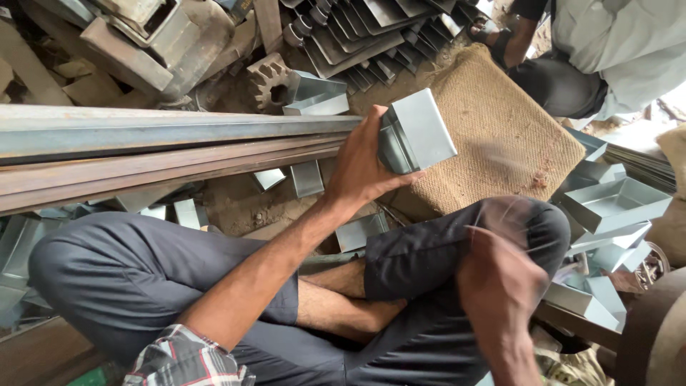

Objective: The person constructs small metal boxes by folding pre-cut galvanized sheets and securing the seams using a hammer against a steel rail.

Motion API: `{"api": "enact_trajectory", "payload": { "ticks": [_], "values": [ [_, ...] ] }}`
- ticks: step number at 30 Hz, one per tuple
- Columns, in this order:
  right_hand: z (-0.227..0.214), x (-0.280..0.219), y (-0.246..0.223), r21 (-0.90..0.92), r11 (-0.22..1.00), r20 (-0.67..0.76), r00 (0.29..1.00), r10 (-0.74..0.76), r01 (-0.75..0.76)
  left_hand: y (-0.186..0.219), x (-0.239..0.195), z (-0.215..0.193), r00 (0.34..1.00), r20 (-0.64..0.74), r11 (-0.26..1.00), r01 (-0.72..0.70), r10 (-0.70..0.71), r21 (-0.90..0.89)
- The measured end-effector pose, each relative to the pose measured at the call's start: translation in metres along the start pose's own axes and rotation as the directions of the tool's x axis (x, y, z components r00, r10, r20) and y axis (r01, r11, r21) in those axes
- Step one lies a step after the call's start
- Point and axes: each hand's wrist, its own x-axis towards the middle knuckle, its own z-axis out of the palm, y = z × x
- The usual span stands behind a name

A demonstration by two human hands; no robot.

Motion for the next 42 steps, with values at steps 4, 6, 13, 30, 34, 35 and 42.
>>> {"api": "enact_trajectory", "payload": {
  "ticks": [4, 6, 13, 30, 34, 35, 42],
  "values": [
    [0.003, -0.008, -0.017, -0.113, 0.98, 0.294, 0.937, 0.19, -0.164, 0.0, 0.001, 0.003, 1.0, 0.021, 0.999, -0.001, 0.002, -0.054],
    [-0.001, -0.017, -0.015, -0.083, 0.979, 0.269, 0.941, 0.204, -0.188, -0.002, -0.001, 0.002, 0.998, 0.029, 0.997, 0.06, -0.059, -0.041],
    [-0.016, -0.038, 0.017, 0.038, 0.996, -0.336, 0.938, 0.085, -0.076, 0.005, -0.002, -0.001, 1.0, 0.019, 0.997, -0.016, 0.018, -0.075],
    [0.025, -0.037, 0.0, 0.107, 0.949, 0.014, 0.955, 0.295, -0.295, 0.012, 0.003, -0.011, 0.999, -0.003, 0.992, 0.053, -0.054, -0.118],
    [0.032, -0.038, 0.006, 0.11, 0.934, 0.028, 0.94, 0.339, -0.34, 0.009, -0.005, -0.015, 0.99, 0.088, 0.946, 0.135, -0.114, -0.296],
    [0.033, -0.038, 0.007, 0.101, 0.92, 0.026, 0.925, 0.378, -0.379, 0.008, -0.007, -0.015, 0.983, 0.131, 0.909, 0.169, -0.127, -0.382],
    [0.035, -0.04, 0.01, 0.106, 0.935, 0.039, 0.941, 0.337, -0.339, 0.001, -0.014, -0.011, 0.958, 0.188, 0.908, 0.267, -0.215, -0.323]
  ]
}}
